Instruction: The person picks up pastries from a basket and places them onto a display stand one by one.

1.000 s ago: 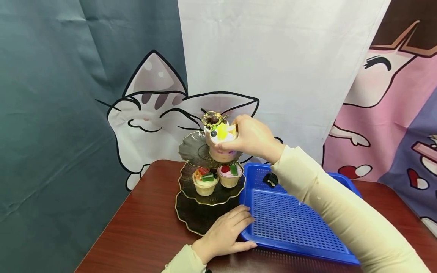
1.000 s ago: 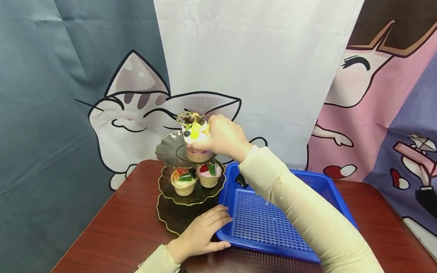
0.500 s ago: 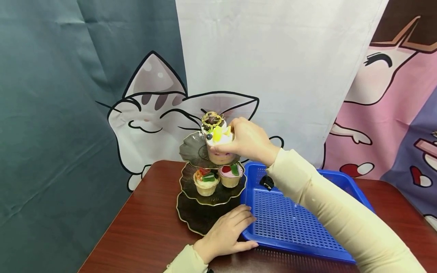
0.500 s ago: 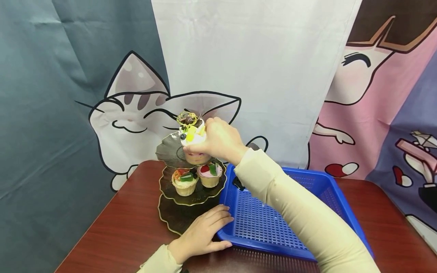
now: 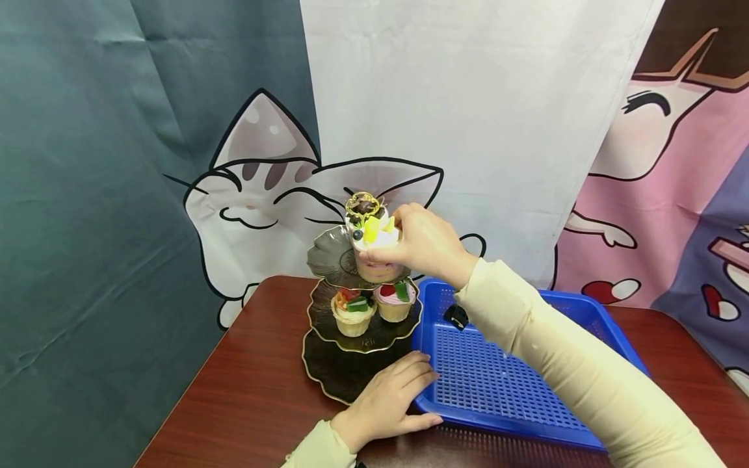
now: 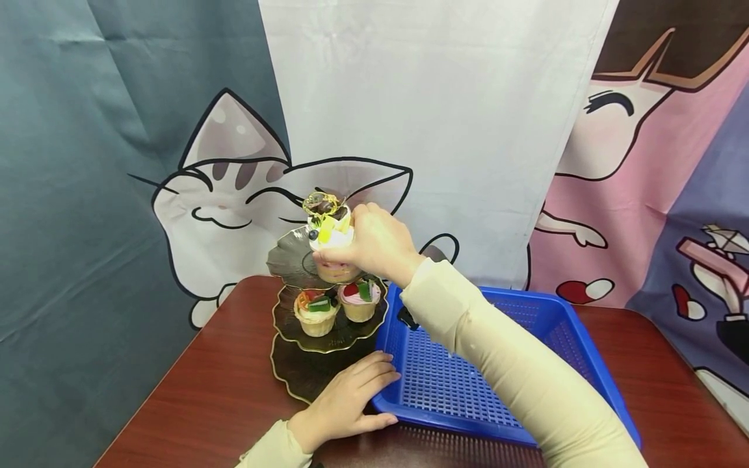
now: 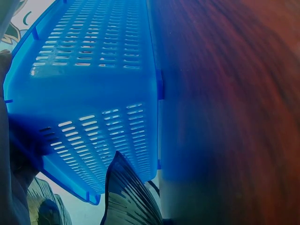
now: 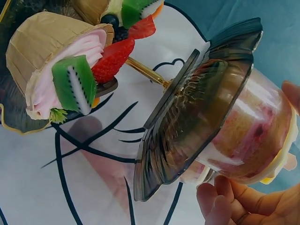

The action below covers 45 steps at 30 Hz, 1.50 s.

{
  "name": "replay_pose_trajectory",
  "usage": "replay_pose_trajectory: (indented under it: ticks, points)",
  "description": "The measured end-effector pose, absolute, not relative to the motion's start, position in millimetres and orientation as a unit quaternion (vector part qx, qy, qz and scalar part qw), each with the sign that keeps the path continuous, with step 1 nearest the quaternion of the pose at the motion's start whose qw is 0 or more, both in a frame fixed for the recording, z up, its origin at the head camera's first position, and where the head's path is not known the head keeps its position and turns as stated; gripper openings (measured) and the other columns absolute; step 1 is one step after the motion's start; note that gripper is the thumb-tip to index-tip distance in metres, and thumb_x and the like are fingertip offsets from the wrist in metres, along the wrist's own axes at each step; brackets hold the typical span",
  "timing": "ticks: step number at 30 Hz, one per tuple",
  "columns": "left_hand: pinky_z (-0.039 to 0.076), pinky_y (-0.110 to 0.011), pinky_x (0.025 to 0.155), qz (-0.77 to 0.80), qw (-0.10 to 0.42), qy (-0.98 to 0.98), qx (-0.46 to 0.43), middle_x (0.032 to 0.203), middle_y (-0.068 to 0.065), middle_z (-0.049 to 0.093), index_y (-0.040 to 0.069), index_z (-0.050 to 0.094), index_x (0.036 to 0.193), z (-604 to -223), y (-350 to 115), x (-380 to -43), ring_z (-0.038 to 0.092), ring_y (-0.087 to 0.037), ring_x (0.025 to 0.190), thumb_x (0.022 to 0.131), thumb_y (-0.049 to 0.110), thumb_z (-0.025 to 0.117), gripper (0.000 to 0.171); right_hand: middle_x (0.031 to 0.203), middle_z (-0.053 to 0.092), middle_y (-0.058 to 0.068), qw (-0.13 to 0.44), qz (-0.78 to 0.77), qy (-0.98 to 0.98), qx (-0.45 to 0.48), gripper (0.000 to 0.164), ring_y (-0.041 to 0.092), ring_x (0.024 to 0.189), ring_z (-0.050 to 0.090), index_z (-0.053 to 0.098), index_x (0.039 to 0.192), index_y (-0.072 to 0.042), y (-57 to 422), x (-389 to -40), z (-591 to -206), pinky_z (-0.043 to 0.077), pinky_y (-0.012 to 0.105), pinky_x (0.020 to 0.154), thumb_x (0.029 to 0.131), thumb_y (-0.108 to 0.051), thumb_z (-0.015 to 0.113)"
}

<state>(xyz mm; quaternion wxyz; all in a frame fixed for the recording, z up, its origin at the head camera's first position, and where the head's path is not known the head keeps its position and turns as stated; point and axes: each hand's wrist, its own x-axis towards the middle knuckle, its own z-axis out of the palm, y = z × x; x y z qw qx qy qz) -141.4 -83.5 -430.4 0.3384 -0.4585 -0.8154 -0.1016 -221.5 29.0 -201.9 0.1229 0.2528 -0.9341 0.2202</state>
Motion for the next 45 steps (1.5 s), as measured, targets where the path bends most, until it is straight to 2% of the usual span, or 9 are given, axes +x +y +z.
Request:
replay_pose_trajectory:
  ticks: [9,21,34,45]
  points:
    - [0.038,-0.027,0.113,-0.099,0.345,-0.813,-0.458,0.111,0.001,0.065,0.012,0.066,0.109,-430.0,-81.7,-140.2,0.056,-0.017,0.119,0.082,0.055,0.067,0.051,0.09,0.061,0.001,0.131,0.244,-0.926,0.255,0.059,0.017,0.076,0.056,0.059,0.093,-0.012,30.7,-220.6,-205.7,0.046,0.028,0.056,0.069,-0.064,0.074]
    - [0.037,-0.028,0.114,-0.105,0.353,-0.807,-0.462,0.111,-0.001,0.064,0.01,0.065,0.109,-430.8,-80.9,-143.2,0.057,-0.018,0.119,0.08,0.054,0.069,0.053,0.099,0.057,0.004,0.139,0.245,-0.925,0.255,0.066,0.019,0.084,0.053,0.058,0.104,-0.009,33.1,-219.6,-209.7,0.046,0.031,0.064,0.071,-0.064,0.072]
    - [0.037,-0.028,0.114,-0.102,0.352,-0.809,-0.461,0.111,-0.001,0.065,0.011,0.065,0.108,-430.7,-80.8,-142.3,0.057,-0.018,0.119,0.08,0.055,0.069,0.053,0.116,0.058,0.005,0.132,0.265,-0.918,0.263,0.067,0.019,0.095,0.061,0.058,0.117,-0.009,39.8,-218.6,-209.7,0.053,0.035,0.076,0.074,-0.058,0.073]
    - [0.037,-0.027,0.114,-0.1,0.352,-0.809,-0.46,0.11,-0.001,0.065,0.011,0.065,0.108,-431.1,-82.1,-141.3,0.057,-0.018,0.119,0.081,0.054,0.069,0.051,0.119,0.058,0.005,0.13,0.276,-0.917,0.257,0.07,0.019,0.099,0.059,0.054,0.127,-0.012,48.5,-217.0,-212.3,0.052,0.036,0.077,0.076,-0.056,0.073]
